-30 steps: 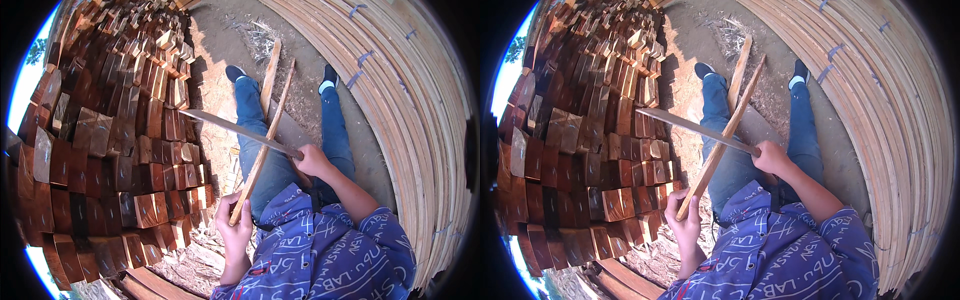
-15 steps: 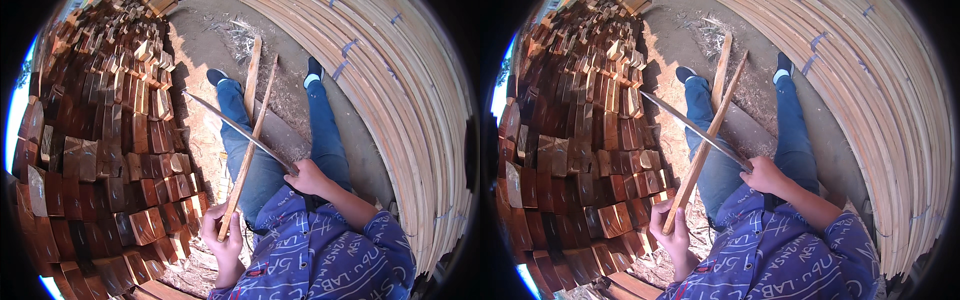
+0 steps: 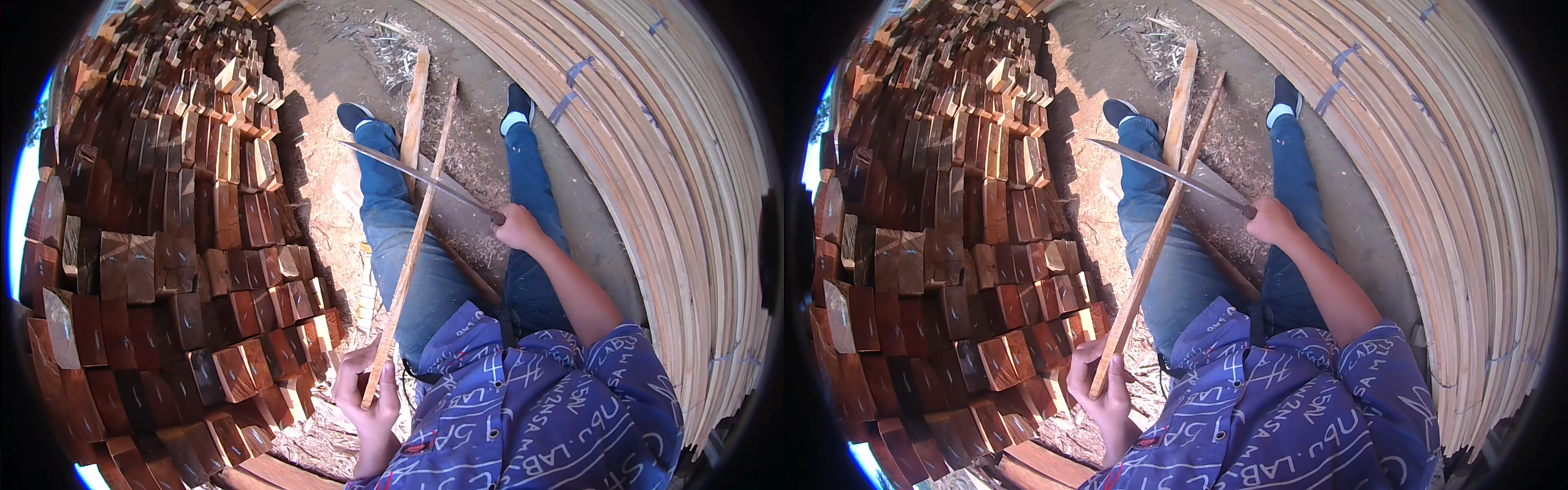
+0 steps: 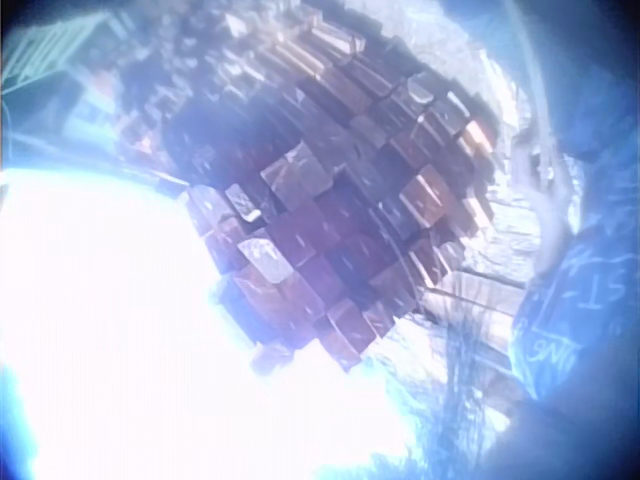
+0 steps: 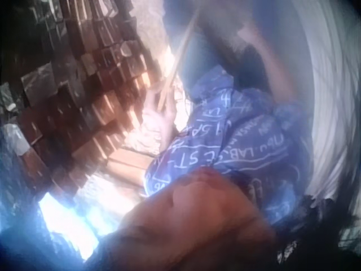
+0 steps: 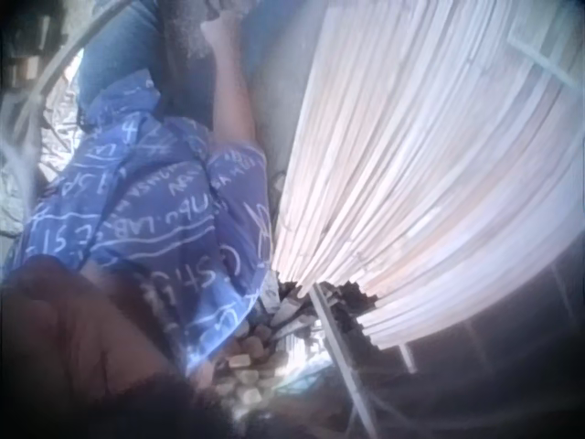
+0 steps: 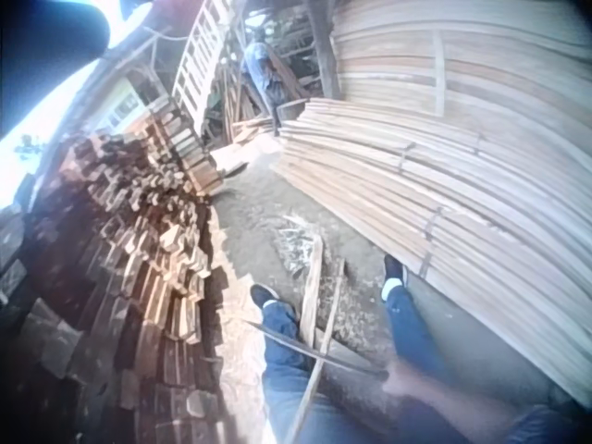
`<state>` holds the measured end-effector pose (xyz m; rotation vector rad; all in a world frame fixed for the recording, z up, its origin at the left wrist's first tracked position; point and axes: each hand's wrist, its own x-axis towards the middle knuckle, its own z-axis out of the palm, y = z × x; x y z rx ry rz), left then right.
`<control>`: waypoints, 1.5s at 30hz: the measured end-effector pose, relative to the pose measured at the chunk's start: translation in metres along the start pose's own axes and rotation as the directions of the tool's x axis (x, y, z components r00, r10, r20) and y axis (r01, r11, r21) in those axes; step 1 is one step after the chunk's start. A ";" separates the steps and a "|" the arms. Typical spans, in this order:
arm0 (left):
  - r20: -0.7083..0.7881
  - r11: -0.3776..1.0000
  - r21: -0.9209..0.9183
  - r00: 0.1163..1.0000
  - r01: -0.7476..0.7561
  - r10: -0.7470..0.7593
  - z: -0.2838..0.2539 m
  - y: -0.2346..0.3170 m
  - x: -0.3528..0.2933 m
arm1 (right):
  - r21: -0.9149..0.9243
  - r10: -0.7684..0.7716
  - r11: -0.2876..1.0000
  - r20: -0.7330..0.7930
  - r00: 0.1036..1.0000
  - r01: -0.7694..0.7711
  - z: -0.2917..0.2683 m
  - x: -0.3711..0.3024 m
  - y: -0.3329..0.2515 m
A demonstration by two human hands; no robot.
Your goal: The person sits on the ground and uses a machete to shave and shape a long, thin piece of wood. They repeatedly strike the wood to remove thin layers, creating wood shavings on the ground.
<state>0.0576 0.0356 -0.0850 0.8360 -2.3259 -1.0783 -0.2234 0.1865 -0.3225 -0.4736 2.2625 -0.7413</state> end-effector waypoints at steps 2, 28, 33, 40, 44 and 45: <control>-0.002 0.999 -0.034 0.999 0.033 -0.033 -0.003 -0.002 0.001 | 0.029 0.001 1.000 0.062 0.998 -0.002 -0.003 -0.009 -0.014; -0.095 0.977 -0.067 0.973 0.205 -0.211 -0.017 -0.024 0.003 | -0.079 -0.073 0.994 0.080 0.994 0.080 -0.012 -0.017 -0.046; -0.142 0.987 -0.027 0.976 0.161 -0.163 -0.016 -0.021 0.011 | -0.053 -0.297 0.946 0.247 0.922 0.319 -0.013 -0.062 -0.082; -0.113 0.972 -0.045 0.966 0.229 -0.233 -0.024 -0.023 0.010 | -0.189 -0.072 0.978 0.072 0.995 0.085 -0.002 0.009 -0.038; -0.110 0.986 -0.010 0.979 0.169 -0.169 -0.024 -0.035 0.008 | -0.166 0.004 0.986 0.082 0.997 0.009 -0.011 0.035 -0.026; -0.123 0.979 -0.040 0.972 0.198 -0.201 -0.026 -0.038 0.010 | -0.187 0.013 0.982 0.073 0.997 0.001 -0.011 0.033 -0.028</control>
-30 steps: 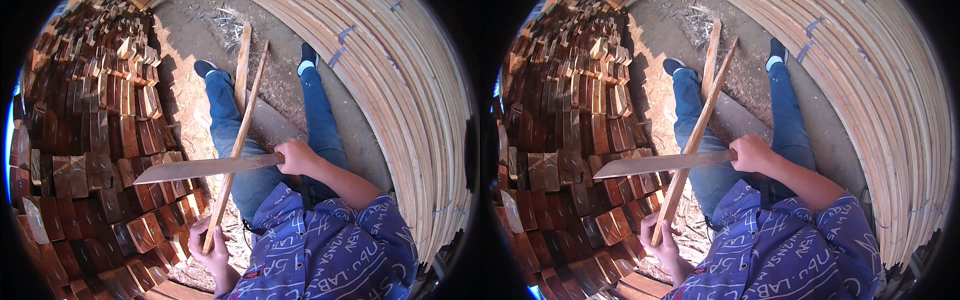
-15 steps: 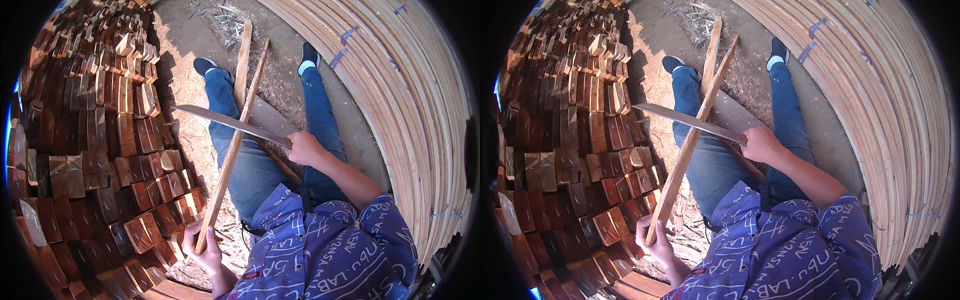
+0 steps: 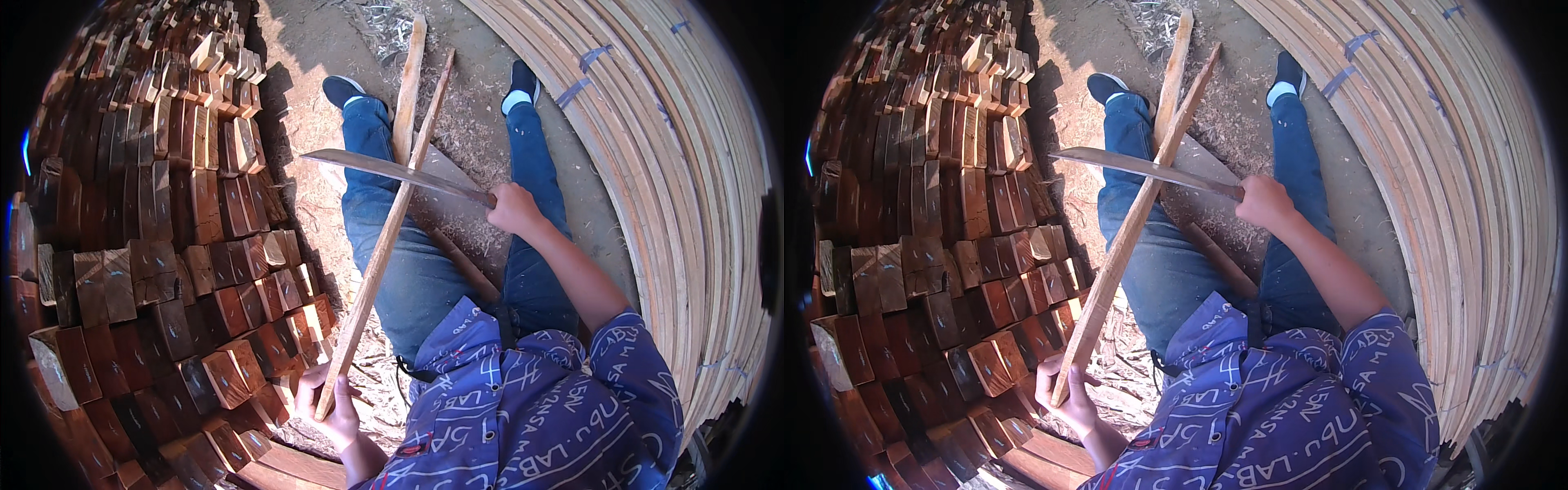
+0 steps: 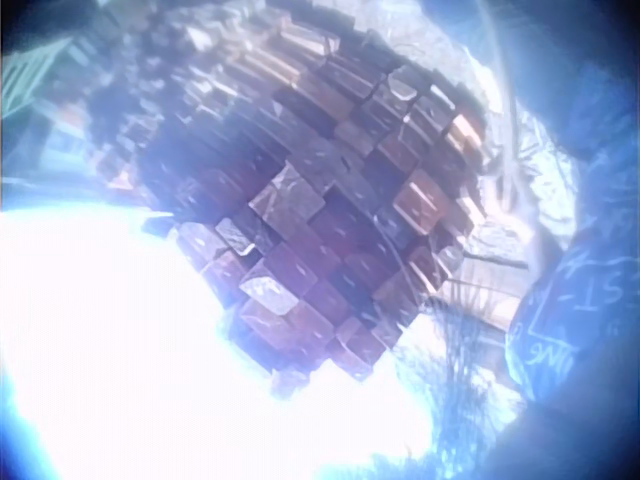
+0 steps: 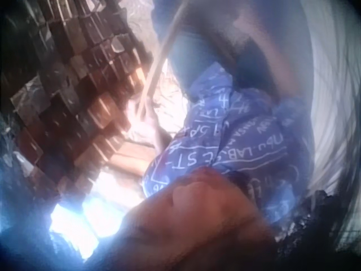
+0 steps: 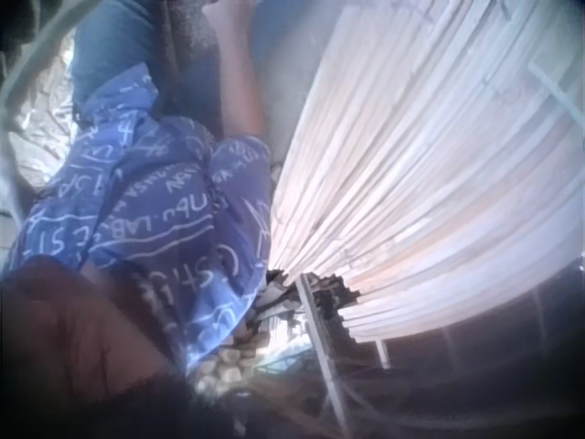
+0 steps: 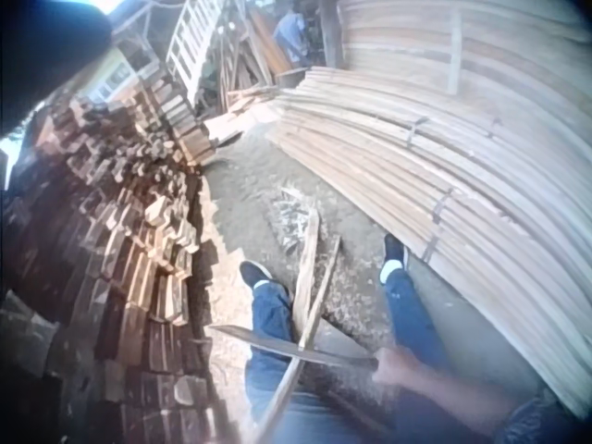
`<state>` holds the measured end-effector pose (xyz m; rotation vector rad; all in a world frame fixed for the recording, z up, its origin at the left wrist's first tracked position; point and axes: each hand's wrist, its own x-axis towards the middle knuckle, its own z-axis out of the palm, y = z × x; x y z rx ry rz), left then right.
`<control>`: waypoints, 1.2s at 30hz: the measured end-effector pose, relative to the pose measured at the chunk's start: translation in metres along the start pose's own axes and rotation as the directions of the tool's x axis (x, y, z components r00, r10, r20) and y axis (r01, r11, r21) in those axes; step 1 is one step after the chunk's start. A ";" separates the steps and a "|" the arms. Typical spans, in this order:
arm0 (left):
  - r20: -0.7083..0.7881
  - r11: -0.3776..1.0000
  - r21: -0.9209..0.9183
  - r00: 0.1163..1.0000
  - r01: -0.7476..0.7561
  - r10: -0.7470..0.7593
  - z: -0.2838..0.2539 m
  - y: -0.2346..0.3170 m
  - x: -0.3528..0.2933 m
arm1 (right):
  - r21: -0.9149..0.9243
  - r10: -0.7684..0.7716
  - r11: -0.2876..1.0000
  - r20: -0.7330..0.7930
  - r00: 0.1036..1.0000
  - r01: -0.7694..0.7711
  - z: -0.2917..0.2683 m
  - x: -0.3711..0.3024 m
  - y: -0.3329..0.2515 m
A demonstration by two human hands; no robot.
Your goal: The person sits on the ground and uses a machete to shave and shape a long, thin piece of wood. They repeatedly strike the wood to remove thin layers, creating wood shavings on the ground.
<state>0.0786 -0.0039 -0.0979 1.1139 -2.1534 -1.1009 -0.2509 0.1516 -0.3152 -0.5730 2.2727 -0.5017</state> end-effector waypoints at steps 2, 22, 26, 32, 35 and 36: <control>-0.028 0.997 -0.042 0.997 0.068 -0.069 -0.004 -0.002 0.002 | -0.004 -0.071 0.997 -0.001 0.997 0.071 0.007 -0.005 -0.006; 0.001 0.996 -0.075 0.998 0.057 -0.057 -0.007 -0.001 0.006 | -0.039 0.261 0.964 -0.083 0.962 -0.265 -0.022 0.041 0.033; -0.005 0.999 -0.006 0.999 -0.042 0.042 -0.004 0.009 0.013 | 0.047 0.387 0.922 -0.140 0.911 -0.385 -0.032 0.030 0.073; -0.061 0.999 -0.048 0.998 0.017 -0.020 0.001 0.024 0.019 | 0.200 0.297 0.936 -0.001 0.955 -0.291 0.000 -0.036 0.071; -0.052 0.998 -0.050 0.998 0.033 -0.036 0.003 0.029 0.021 | 0.292 0.207 0.933 0.047 0.977 -0.212 0.019 -0.060 0.044; -0.084 0.996 -0.067 0.995 0.056 -0.062 0.006 0.032 0.020 | 0.330 0.166 0.929 0.042 0.985 -0.170 0.025 -0.067 0.033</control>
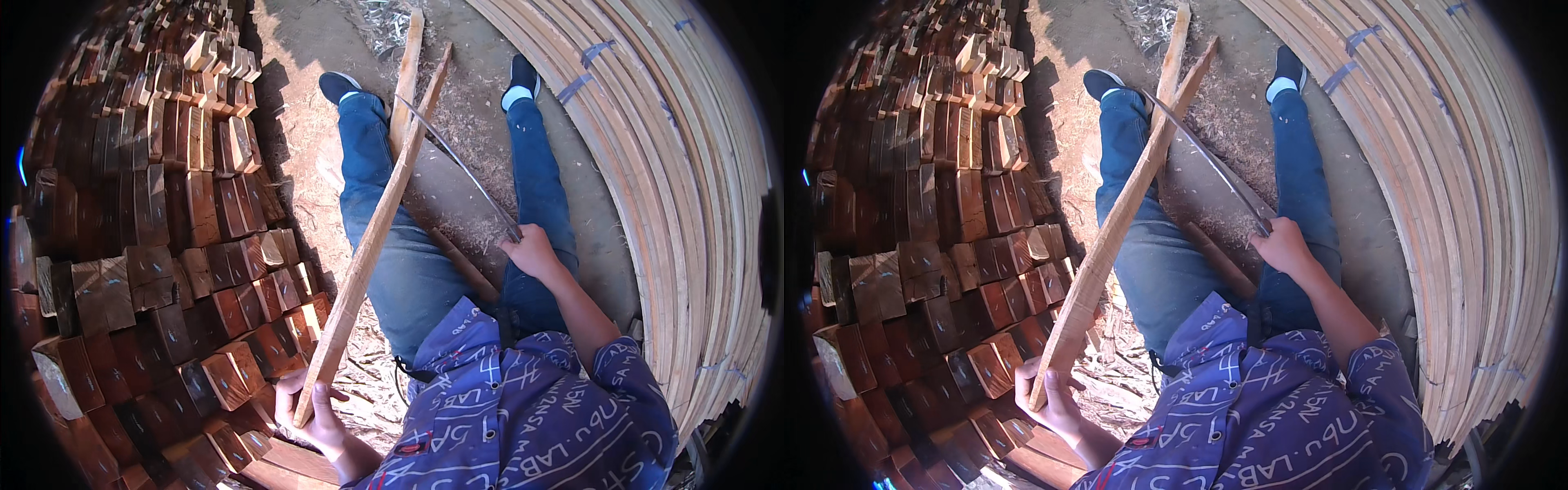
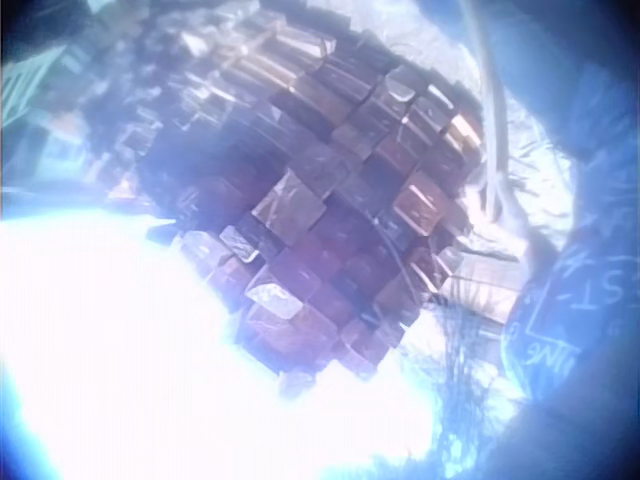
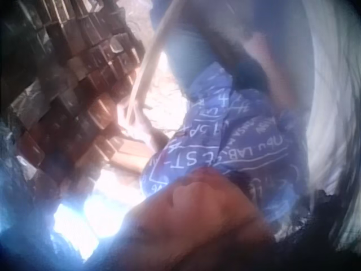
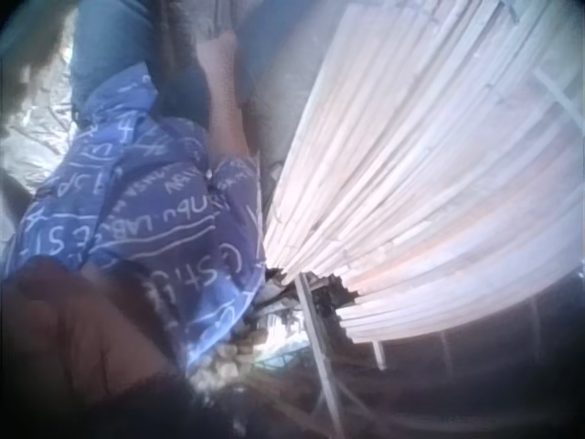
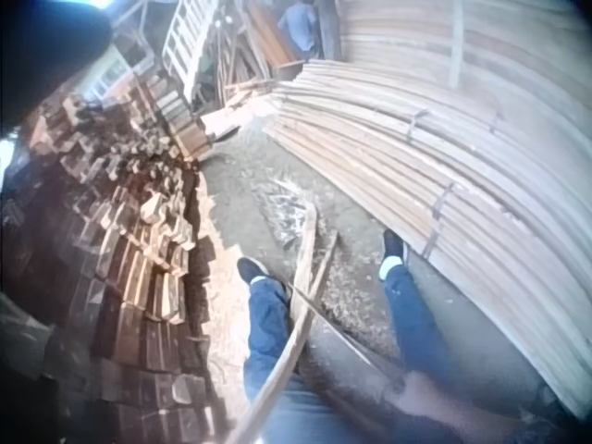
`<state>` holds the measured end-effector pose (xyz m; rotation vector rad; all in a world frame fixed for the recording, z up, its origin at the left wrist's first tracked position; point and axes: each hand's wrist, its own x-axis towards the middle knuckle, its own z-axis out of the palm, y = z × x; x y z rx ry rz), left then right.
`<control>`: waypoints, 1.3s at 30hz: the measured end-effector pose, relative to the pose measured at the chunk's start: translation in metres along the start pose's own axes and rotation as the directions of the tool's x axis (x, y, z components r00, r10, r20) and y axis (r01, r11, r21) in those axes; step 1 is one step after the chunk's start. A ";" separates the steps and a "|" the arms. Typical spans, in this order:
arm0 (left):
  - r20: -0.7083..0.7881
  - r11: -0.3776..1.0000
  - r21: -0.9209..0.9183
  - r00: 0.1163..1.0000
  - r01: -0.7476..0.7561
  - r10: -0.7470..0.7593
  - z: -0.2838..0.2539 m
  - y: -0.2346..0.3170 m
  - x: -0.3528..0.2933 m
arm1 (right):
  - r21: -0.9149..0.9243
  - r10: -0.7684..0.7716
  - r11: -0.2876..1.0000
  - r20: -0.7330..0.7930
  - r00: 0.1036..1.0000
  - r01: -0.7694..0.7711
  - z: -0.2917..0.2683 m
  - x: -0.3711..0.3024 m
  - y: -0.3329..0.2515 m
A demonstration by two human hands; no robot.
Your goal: The person sits on the ground and uses a machete to shave and shape a long, thin piece of wood. They repeatedly strike the wood to remove thin layers, creating wood shavings on the ground.
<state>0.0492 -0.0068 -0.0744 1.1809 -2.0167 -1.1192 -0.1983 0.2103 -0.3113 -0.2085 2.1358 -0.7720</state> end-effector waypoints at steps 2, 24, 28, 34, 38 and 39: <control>-0.014 0.993 -0.115 1.000 0.023 -0.024 -0.002 -0.004 -0.004 | 0.055 -0.118 0.992 0.016 0.993 0.117 0.017 -0.018 -0.017; 0.151 0.972 -0.207 0.985 0.109 -0.078 0.016 -0.012 -0.069 | -0.122 -0.257 0.959 0.017 0.966 0.258 0.010 -0.006 -0.045; 0.112 0.966 -0.231 0.989 0.117 -0.093 0.016 -0.016 -0.062 | -0.127 -0.277 0.952 0.036 0.960 0.279 0.016 -0.021 -0.054; 0.093 0.985 -0.134 0.991 0.111 -0.099 0.015 -0.015 -0.060 | -0.142 -0.467 0.849 0.251 0.848 0.509 0.010 -0.079 -0.107; 0.081 0.984 -0.138 0.991 0.117 -0.106 0.013 -0.018 -0.058 | -0.261 -0.458 0.829 0.188 0.869 0.494 0.014 -0.050 -0.097; 0.078 0.981 -0.150 0.991 0.123 -0.112 0.011 -0.020 -0.058 | -0.285 -0.451 0.830 0.160 0.878 0.479 0.017 -0.034 -0.087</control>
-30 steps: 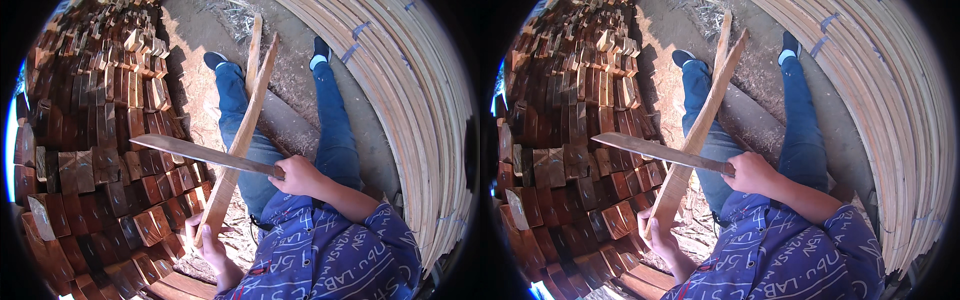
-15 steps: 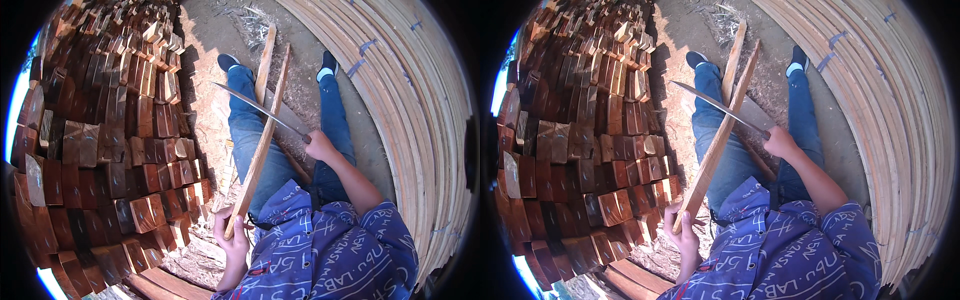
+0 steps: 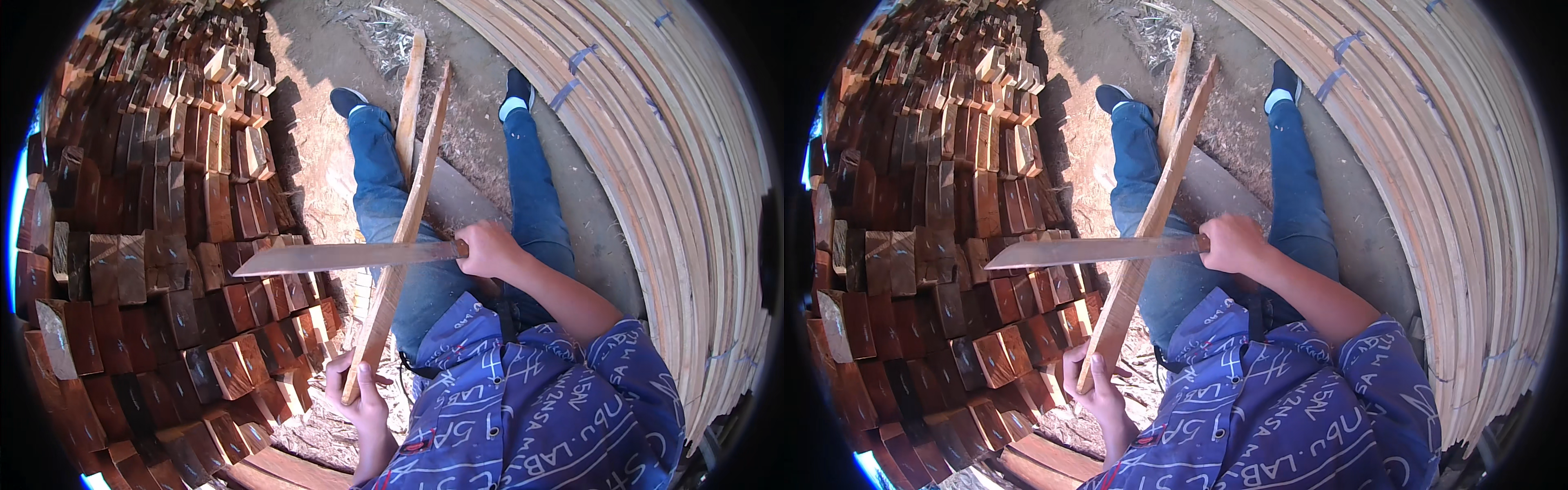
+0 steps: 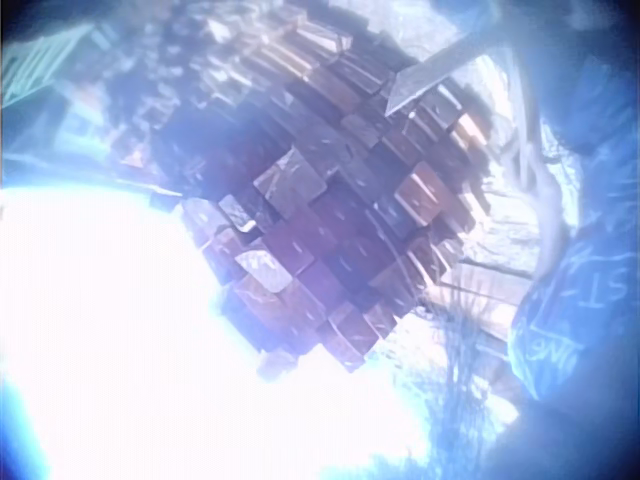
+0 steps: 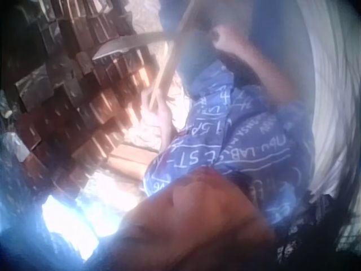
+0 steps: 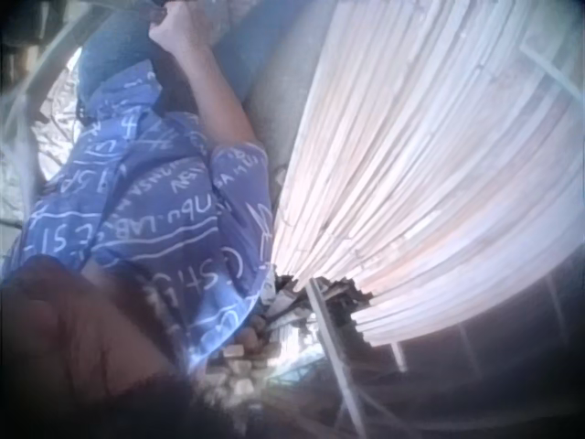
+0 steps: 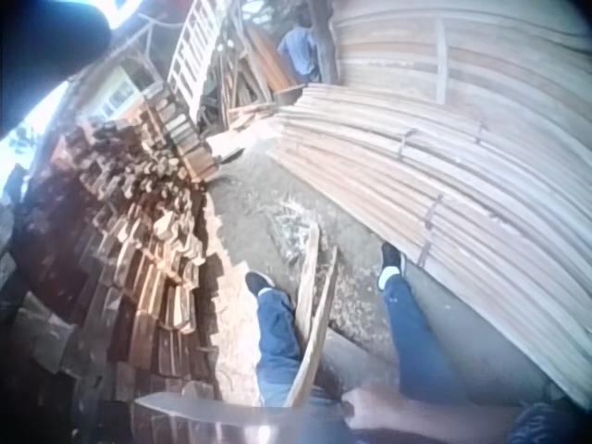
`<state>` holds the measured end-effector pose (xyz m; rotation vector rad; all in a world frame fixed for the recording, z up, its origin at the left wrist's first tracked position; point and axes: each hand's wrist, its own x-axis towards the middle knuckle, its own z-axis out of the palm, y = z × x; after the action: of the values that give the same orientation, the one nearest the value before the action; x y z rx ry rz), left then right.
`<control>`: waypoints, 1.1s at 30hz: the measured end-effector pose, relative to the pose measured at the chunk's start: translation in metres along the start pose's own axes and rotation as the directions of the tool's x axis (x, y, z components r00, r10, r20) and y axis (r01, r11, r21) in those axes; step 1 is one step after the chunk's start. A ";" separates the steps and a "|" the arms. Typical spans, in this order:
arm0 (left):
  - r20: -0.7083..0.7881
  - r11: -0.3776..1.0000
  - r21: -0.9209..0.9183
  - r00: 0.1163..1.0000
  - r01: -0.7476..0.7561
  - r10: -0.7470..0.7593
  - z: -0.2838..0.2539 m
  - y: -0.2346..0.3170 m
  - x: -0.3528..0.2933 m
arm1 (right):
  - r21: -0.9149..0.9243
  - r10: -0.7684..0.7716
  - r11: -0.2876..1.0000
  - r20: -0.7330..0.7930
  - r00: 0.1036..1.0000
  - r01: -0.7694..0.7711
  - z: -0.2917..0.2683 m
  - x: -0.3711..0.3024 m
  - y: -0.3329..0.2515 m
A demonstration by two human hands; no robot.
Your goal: The person sits on the ground and uses a machete to shave and shape a long, thin piece of wood. They repeatedly strike the wood to remove thin layers, creating wood shavings on the ground.
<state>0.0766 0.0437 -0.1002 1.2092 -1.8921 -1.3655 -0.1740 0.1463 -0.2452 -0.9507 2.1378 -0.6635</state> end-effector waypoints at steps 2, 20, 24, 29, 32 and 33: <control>-0.069 0.999 -0.010 0.997 0.033 -0.034 0.000 -0.002 0.000 | 0.057 0.177 0.983 -0.079 0.981 -0.173 0.012 0.022 0.040; -0.270 0.988 -0.077 0.951 0.137 -0.153 -0.015 -0.010 0.031 | 0.139 -0.016 0.990 0.135 0.991 -0.003 0.020 0.014 -0.009; -0.203 0.981 -0.125 0.963 0.151 -0.175 -0.020 -0.014 0.030 | -0.004 0.001 1.000 0.058 0.998 -0.001 0.030 0.045 0.012; -0.234 0.971 -0.168 0.950 0.168 -0.205 -0.026 -0.030 0.027 | 0.098 0.220 0.970 0.032 0.975 -0.222 0.036 0.075 0.043; -0.240 0.966 -0.198 0.948 0.165 -0.211 -0.025 -0.033 0.026 | 0.040 0.199 0.979 -0.015 0.980 -0.198 0.032 0.070 0.040; -0.251 0.965 -0.193 0.942 0.175 -0.221 -0.024 -0.033 0.028 | 0.036 0.208 0.977 0.017 0.978 -0.208 0.021 0.068 0.030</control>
<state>0.0949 0.0044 -0.1248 1.4490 -1.4682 -1.3518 -0.2043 0.1078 -0.3048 -0.6968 2.1678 -0.5890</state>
